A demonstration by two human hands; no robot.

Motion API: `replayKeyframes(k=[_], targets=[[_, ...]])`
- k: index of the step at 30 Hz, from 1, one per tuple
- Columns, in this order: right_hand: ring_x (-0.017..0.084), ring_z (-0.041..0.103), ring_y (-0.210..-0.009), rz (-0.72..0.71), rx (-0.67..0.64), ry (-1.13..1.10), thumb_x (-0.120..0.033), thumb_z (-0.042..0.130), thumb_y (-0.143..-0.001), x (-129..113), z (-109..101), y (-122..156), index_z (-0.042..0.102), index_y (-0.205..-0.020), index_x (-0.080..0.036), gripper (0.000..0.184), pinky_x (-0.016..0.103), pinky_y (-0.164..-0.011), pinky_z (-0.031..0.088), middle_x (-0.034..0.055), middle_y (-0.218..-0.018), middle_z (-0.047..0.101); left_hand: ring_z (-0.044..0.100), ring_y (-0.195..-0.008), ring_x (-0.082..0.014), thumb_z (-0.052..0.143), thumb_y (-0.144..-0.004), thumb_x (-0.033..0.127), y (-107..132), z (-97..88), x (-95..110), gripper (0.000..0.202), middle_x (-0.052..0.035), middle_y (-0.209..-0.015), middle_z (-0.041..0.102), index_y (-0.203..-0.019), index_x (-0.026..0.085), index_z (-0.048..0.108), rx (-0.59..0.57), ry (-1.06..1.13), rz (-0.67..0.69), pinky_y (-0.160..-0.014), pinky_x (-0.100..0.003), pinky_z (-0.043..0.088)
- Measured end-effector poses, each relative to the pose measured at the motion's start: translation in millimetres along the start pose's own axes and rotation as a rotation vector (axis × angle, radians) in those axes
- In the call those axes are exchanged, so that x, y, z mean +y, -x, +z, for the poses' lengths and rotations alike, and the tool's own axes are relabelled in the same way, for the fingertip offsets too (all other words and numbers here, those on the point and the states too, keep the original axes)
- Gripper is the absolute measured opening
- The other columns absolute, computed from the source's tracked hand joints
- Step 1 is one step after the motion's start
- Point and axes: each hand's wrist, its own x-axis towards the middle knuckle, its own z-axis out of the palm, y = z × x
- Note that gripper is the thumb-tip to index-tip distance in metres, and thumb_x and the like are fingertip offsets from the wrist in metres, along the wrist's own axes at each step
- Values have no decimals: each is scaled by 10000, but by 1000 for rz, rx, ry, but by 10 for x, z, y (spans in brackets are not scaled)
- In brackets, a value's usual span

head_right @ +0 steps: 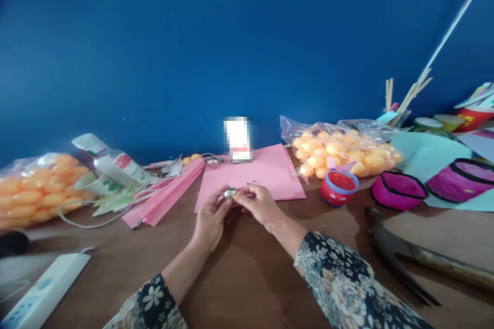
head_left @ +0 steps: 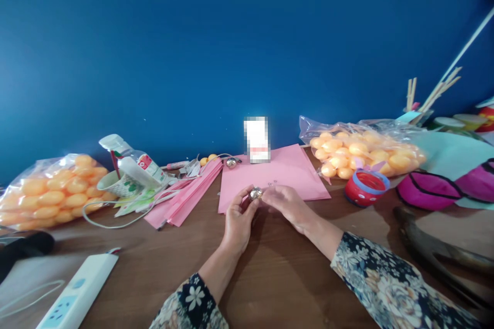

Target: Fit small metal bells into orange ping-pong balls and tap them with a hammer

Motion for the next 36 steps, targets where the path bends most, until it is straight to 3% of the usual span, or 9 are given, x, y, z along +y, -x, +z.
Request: replayKeyframes(k=[23, 36], targets=[[165, 610, -749, 13, 13, 2, -378, 676, -657, 48, -21, -35, 601, -700, -133, 260, 276, -641, 489, 45, -777, 652, 548, -1064, -237, 648, -702, 234, -5, 10, -16, 423, -85, -1138, 611, -1115, 193, 565, 14, -84, -16, -955, -409, 397], [160, 605, -704, 18, 57, -13, -388, 711, -603, 37, 7, -23, 630, -703, -127, 291, 303, -666, 491, 48, -746, 660, 584, -1011, -229, 667, -670, 231, 8, 30, -5, 436, -76, -1087, 643, -1096, 185, 589, 46, -88, -21, -924, -390, 432]])
